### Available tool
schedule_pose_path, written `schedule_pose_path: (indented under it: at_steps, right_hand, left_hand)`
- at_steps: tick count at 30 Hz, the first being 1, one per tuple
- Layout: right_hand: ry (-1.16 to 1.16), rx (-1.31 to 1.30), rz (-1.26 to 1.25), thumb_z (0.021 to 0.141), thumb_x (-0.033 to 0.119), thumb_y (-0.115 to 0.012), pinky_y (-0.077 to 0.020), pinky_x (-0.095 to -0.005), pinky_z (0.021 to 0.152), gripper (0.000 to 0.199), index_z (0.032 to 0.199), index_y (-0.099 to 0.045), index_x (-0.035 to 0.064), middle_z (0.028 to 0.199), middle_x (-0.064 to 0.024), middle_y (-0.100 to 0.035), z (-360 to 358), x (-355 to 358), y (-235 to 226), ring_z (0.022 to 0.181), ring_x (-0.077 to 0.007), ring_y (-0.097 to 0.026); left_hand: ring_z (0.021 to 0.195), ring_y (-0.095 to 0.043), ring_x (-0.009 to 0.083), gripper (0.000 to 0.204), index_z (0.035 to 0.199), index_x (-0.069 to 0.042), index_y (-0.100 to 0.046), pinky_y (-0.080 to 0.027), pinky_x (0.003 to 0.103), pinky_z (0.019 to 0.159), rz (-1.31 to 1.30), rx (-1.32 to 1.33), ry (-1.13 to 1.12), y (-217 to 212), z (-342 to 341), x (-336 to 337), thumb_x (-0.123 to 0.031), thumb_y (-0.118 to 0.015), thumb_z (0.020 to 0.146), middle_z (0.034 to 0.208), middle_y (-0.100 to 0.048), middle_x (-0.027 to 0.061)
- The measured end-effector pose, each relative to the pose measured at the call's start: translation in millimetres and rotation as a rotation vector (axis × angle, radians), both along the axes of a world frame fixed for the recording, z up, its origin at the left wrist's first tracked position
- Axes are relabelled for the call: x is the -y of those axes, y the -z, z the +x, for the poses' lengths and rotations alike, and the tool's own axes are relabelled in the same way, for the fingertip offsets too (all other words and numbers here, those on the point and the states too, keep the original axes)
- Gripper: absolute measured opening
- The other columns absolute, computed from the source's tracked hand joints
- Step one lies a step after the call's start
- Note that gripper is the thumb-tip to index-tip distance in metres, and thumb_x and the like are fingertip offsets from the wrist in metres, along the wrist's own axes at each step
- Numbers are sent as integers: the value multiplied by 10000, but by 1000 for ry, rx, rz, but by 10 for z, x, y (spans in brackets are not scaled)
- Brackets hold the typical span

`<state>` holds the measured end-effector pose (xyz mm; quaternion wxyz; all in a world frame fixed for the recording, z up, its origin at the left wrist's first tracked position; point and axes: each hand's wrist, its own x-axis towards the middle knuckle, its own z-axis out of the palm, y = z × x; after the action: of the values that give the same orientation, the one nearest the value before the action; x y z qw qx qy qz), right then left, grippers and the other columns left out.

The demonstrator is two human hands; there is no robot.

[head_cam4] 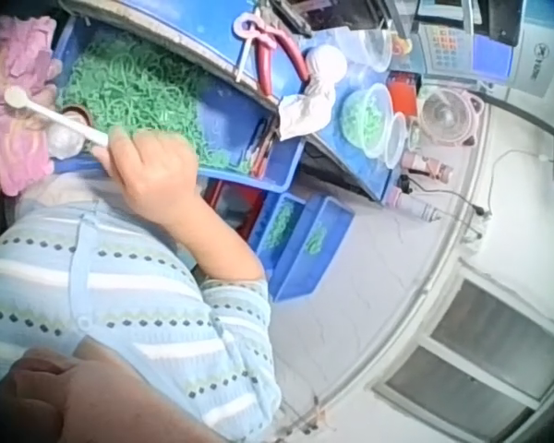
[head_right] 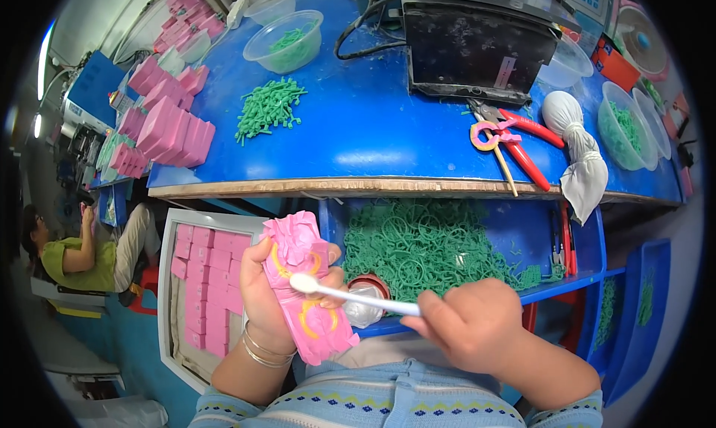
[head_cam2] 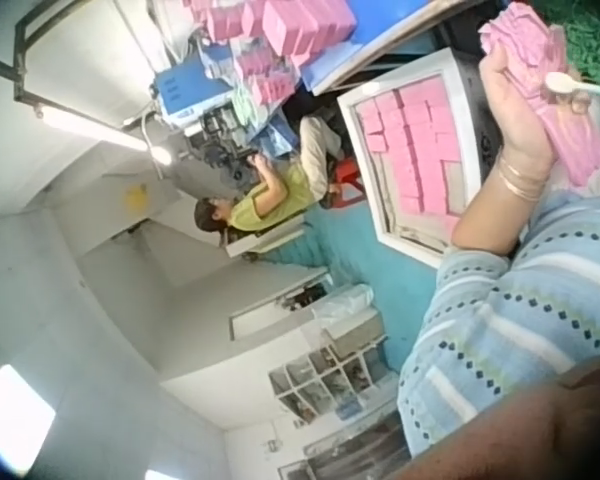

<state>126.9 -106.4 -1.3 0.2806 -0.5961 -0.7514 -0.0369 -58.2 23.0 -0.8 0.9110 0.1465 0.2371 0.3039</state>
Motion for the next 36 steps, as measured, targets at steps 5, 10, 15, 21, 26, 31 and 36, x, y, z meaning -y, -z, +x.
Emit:
schedule_pose_path:
  at_steps: [5, 10, 15, 21, 26, 31, 36]
  right_hand:
    - [157, 60, 42, 695, 230, -704, -290, -321, 373, 234, 794, -596, 48, 491, -18, -410, 148, -37, -17, 390, -177, -420]
    - [3, 43, 16, 686, 247, -715, -303, -326, 383, 246, 808, -600, 67, 508, -20, -410, 60, -44, -62, 409, -182, -432]
    - [346, 7, 74, 765, 136, -639, -391, -354, 449, 208, 936, -573, 37, 620, -64, -487, 304, -320, -68, 505, -236, -501]
    - [244, 179, 148, 711, 96, -555, -436, -320, 622, 406, 1104, -539, -4, 831, -88, -489, 283, -861, -104, 770, -221, -520]
    - [350, 215, 268, 730, 160, -584, -372, -364, 722, 215, 918, -571, 55, 828, -71, -502, 466, -867, -149, 820, -234, -498]
    - [395, 293, 150, 716, 109, -579, -424, -354, 686, 82, 774, -563, 55, 801, -85, -521, 766, -709, -269, 785, -251, -519]
    - [383, 415, 78, 728, 91, -569, -446, -351, 656, 65, 735, -568, 26, 754, -95, -503, 841, -794, -251, 769, -258, -531]
  left_hand:
    - [517, -393, 160, 407, 951, -81, -534, -342, 309, 503, -41, 44, -55, 29, -19, 11, -434, -374, 826, 811, -534, 106]
    - [512, -380, 156, 371, 914, -102, -517, -330, 310, 499, 52, 20, 54, 88, -21, 9, -438, -398, 813, 755, -481, 67]
    - [509, -391, 157, 375, 920, -107, -518, -335, 304, 499, 1, 39, 69, 56, -42, 45, -444, -399, 807, 756, -468, 80]
    - [497, -402, 158, 432, 974, -92, -528, -348, 302, 497, 24, 12, 207, 128, 13, 108, -461, -389, 798, 772, -523, 162]
    - [503, -399, 151, 472, 971, -68, -521, -349, 298, 501, 51, 66, 204, 77, 51, 151, -484, -383, 796, 720, -505, 165]
    - [517, -382, 157, 474, 955, -78, -516, -351, 303, 522, 45, 75, 235, 147, 51, 120, -501, -372, 797, 636, -441, 110]
    - [528, -379, 161, 536, 868, -12, -497, -341, 296, 533, -47, 79, 261, 101, 197, 189, -525, -378, 772, 627, -426, 85]
